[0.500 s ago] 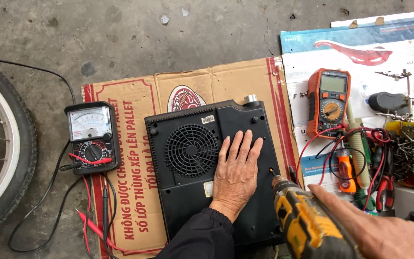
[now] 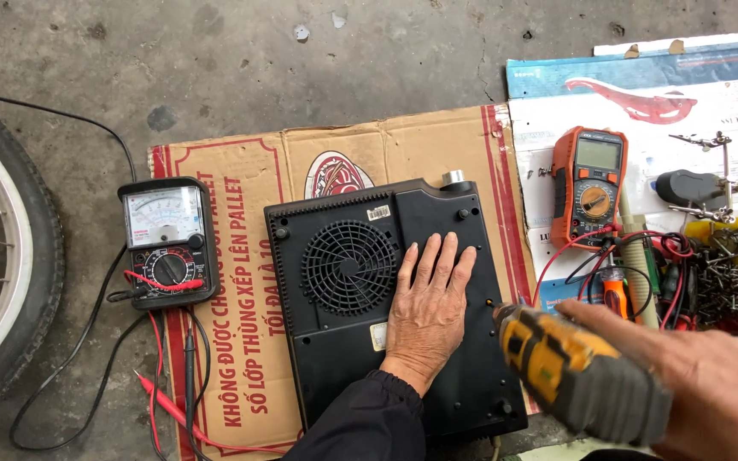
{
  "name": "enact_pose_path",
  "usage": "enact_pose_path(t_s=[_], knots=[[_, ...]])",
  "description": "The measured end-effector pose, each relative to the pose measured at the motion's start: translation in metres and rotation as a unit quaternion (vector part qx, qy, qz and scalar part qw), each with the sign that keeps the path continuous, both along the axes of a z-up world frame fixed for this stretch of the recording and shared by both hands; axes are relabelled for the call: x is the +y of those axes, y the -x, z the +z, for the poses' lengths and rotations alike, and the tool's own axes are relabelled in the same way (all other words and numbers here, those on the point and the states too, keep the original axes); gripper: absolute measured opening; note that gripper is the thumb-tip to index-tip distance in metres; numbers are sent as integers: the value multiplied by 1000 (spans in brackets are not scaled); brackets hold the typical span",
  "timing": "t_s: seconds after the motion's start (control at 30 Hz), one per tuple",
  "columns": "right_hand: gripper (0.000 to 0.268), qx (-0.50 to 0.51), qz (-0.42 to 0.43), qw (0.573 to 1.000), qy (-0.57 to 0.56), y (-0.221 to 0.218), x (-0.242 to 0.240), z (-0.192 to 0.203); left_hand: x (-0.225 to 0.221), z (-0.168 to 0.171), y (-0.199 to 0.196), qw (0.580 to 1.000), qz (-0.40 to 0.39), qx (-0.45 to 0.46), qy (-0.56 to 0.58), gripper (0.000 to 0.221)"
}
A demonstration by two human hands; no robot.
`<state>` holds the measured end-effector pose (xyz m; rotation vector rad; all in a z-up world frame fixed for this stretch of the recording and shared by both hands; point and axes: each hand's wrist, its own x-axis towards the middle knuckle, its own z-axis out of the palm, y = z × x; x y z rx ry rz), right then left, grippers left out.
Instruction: Disassembling an induction cooker using a power screwdriver and testing components with a multimeter.
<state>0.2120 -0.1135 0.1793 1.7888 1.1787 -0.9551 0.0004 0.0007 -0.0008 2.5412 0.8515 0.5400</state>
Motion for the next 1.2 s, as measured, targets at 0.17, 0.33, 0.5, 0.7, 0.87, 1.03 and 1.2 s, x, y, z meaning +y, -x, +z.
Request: enact_pose_path(t_s=[0.17, 0.33, 0.5, 0.7, 0.87, 1.03, 1.2], knots=[[108, 63, -79, 967, -234, -25, -37, -15, 0, 1, 1, 1000, 1, -8, -3, 61], [34, -47, -272, 958, -81, -6, -31, 3, 0, 1, 0, 1000, 2, -6, -4, 61], [37, -52, -236, 970, -29, -3, -30, 2, 0, 3, -1, 1000, 7, 2, -16, 61], [95, -8, -187, 978, -88, -10, -78, -34, -1, 3, -2, 1000, 9, 14, -27, 62], [141, 2, -179, 984, 7, 3, -67, -26, -1, 3, -2, 1000, 12, 15, -24, 62], [166, 7, -261, 965, -5, -7, -82, -52, -1, 3, 0, 1000, 7, 15, -15, 61], [146, 36, -311, 944, -106, -150, -224, -93, -1, -7, -5, 998, 14, -15, -58, 46]])
